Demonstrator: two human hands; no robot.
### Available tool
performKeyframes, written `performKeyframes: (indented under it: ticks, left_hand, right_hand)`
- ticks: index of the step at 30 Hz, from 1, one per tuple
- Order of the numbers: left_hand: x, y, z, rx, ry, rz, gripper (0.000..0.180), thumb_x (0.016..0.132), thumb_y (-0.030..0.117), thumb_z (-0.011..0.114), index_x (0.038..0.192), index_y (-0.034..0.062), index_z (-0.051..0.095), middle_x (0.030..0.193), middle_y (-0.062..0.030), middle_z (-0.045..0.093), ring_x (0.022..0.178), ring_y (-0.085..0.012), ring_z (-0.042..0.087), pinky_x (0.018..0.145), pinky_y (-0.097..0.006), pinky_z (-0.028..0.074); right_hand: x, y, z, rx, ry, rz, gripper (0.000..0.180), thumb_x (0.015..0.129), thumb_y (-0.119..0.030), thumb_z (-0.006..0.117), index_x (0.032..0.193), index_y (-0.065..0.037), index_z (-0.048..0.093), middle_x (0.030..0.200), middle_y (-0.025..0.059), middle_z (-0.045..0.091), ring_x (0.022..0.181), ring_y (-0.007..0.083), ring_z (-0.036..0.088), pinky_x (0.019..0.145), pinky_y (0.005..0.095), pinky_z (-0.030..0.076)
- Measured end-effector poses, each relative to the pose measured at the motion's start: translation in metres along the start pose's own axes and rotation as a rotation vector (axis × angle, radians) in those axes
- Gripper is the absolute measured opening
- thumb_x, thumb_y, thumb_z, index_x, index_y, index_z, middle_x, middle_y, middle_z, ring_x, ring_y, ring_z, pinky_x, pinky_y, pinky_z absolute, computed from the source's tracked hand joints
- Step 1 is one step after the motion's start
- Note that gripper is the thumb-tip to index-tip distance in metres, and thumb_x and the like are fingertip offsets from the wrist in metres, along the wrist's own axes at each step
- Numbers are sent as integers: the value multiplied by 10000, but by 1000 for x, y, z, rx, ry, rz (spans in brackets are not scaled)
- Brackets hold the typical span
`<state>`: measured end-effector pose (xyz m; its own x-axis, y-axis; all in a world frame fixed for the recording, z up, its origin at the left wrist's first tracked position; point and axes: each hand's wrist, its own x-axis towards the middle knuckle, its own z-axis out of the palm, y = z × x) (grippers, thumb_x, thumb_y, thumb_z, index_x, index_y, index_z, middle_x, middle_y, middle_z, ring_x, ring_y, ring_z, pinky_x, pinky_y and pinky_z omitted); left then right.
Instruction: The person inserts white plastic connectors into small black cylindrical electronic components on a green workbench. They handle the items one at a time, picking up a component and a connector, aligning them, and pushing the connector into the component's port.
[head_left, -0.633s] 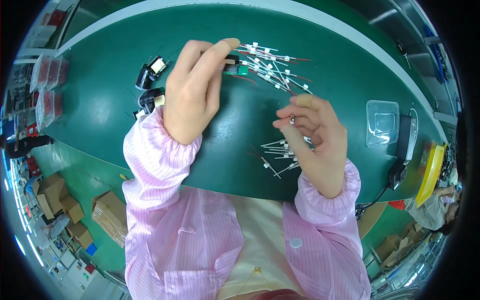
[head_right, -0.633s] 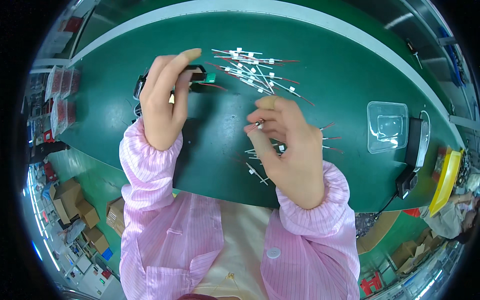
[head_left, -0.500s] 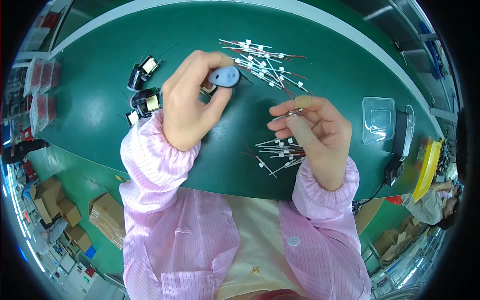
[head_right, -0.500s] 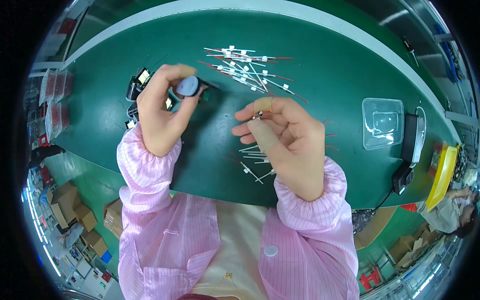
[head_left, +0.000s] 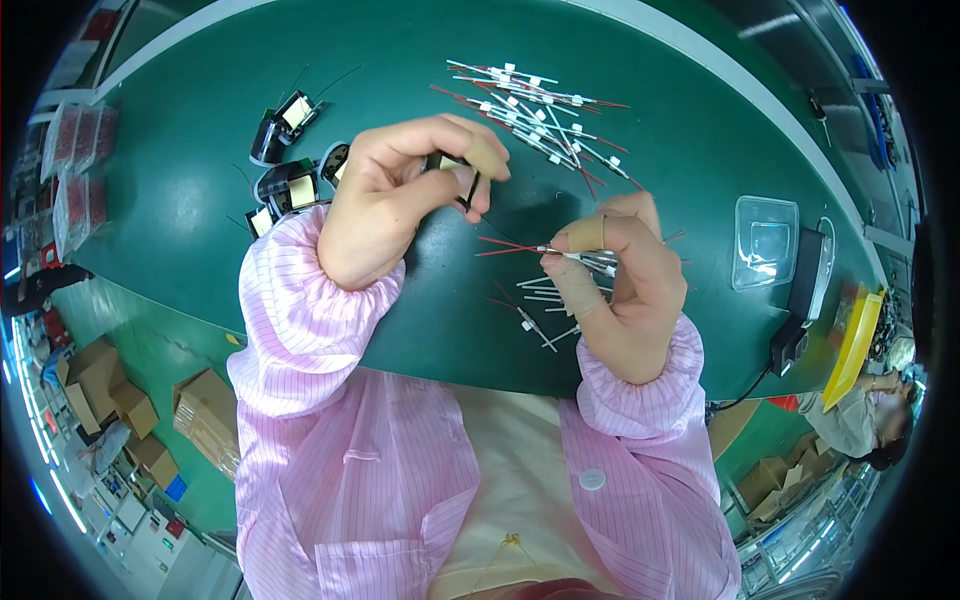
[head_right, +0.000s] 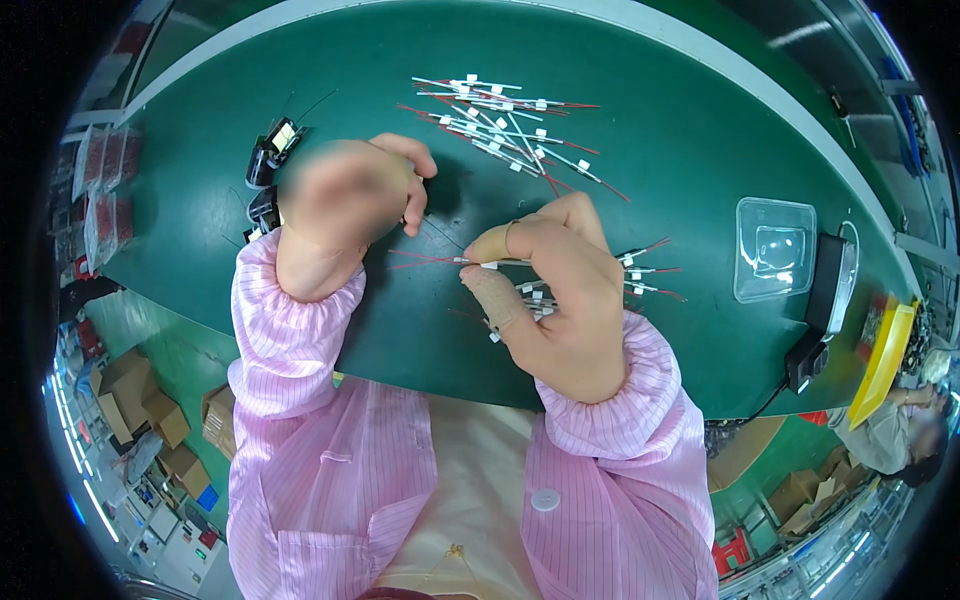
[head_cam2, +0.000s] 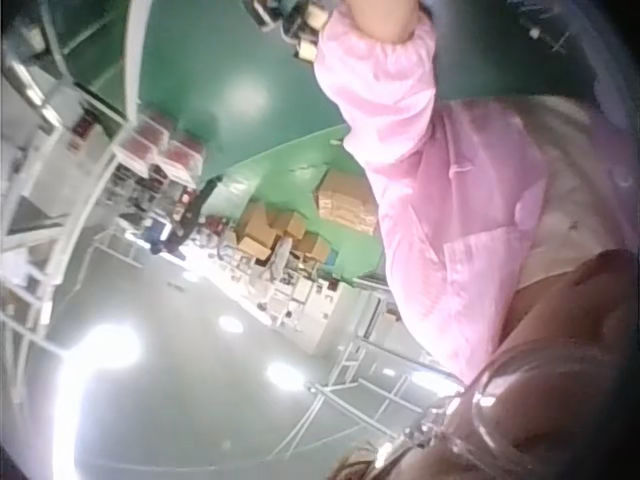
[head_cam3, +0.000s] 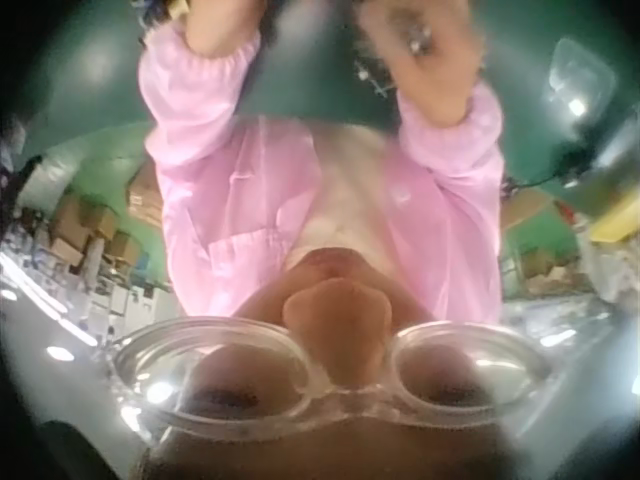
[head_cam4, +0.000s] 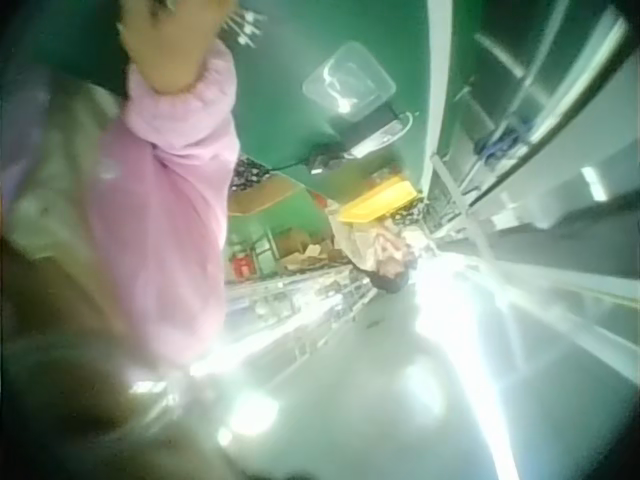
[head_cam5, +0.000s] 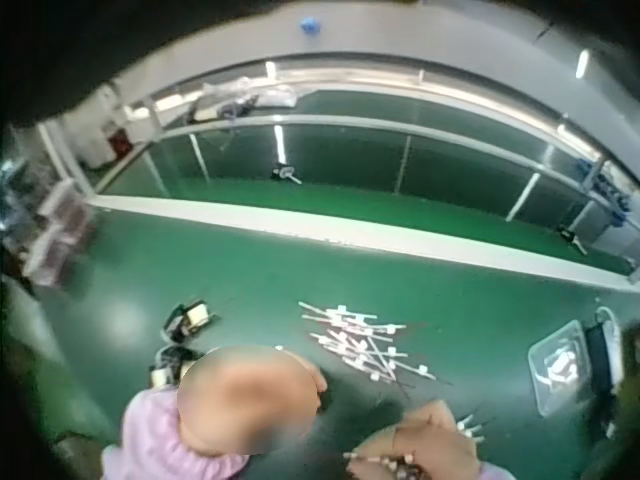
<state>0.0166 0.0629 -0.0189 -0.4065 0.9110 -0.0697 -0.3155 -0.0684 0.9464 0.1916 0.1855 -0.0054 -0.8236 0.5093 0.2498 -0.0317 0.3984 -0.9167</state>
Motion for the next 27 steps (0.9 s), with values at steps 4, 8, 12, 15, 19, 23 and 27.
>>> performKeyframes:
  ticks: [4, 8, 12, 15, 19, 23, 27]
  left_hand:
    - [-1, 11, 0, 63, -164, -91, 229, 773, 120, 616, 933, -41, 650, 1104, -194, 566, 771, -188, 562, 773, -327, 446]
    - [-5, 8, 6, 412, -251, -7, 131, 760, 83, 688, 859, -1, 670, 1122, -163, 563, 822, -161, 560, 787, -303, 439]
    - [-4, 6, 5, 513, -287, -12, 64, 761, 44, 724, 787, 26, 669, 1117, -138, 566, 866, -147, 562, 794, -296, 436]
    - [-5, 1, 6, 478, -274, 4, 55, 769, 41, 713, 782, 24, 663, 1108, -136, 569, 890, -155, 560, 797, -295, 435]
    - [-5, 0, 10, 487, -286, 36, 41, 781, 42, 693, 786, 19, 660, 1100, -139, 570, 922, -169, 553, 801, -297, 432]
    - [-4, -2, 7, 447, -335, 37, 21, 772, 24, 672, 780, 17, 655, 1096, -155, 567, 938, -176, 548, 795, -302, 436]
    - [-1, -3, 2, 334, -333, -10, 13, 760, 6, 652, 769, 11, 644, 1100, -178, 560, 911, -166, 549, 776, -293, 439]
  right_hand:
    - [2, -4, 0, -251, -26, -78, 190, 634, -28, 764, 795, -68, 673, 744, 4, 641, 740, 201, 493, 733, 317, 375]
    - [3, -3, 2, -328, -56, -146, 208, 618, -52, 773, 793, -84, 666, 718, -16, 631, 730, 203, 483, 772, 350, 348]
    - [3, -1, 2, -367, -38, -173, 197, 623, -67, 773, 784, -91, 663, 703, -25, 632, 735, 200, 490, 788, 374, 339]
    - [3, 4, 0, -388, -38, -220, 182, 629, -72, 772, 769, -94, 659, 718, -29, 649, 740, 198, 498, 793, 392, 338]
    - [4, 5, -2, -401, -61, -266, 160, 633, -82, 772, 748, -100, 662, 744, -35, 672, 728, 191, 506, 800, 396, 340]
    - [4, 2, -4, -406, -94, -256, 140, 630, -100, 776, 717, -108, 668, 740, -45, 674, 712, 179, 509, 807, 391, 344]
    - [6, -1, -10, -401, -89, -226, 127, 625, -118, 780, 699, -114, 678, 732, -57, 676, 711, 171, 513, 811, 390, 350]
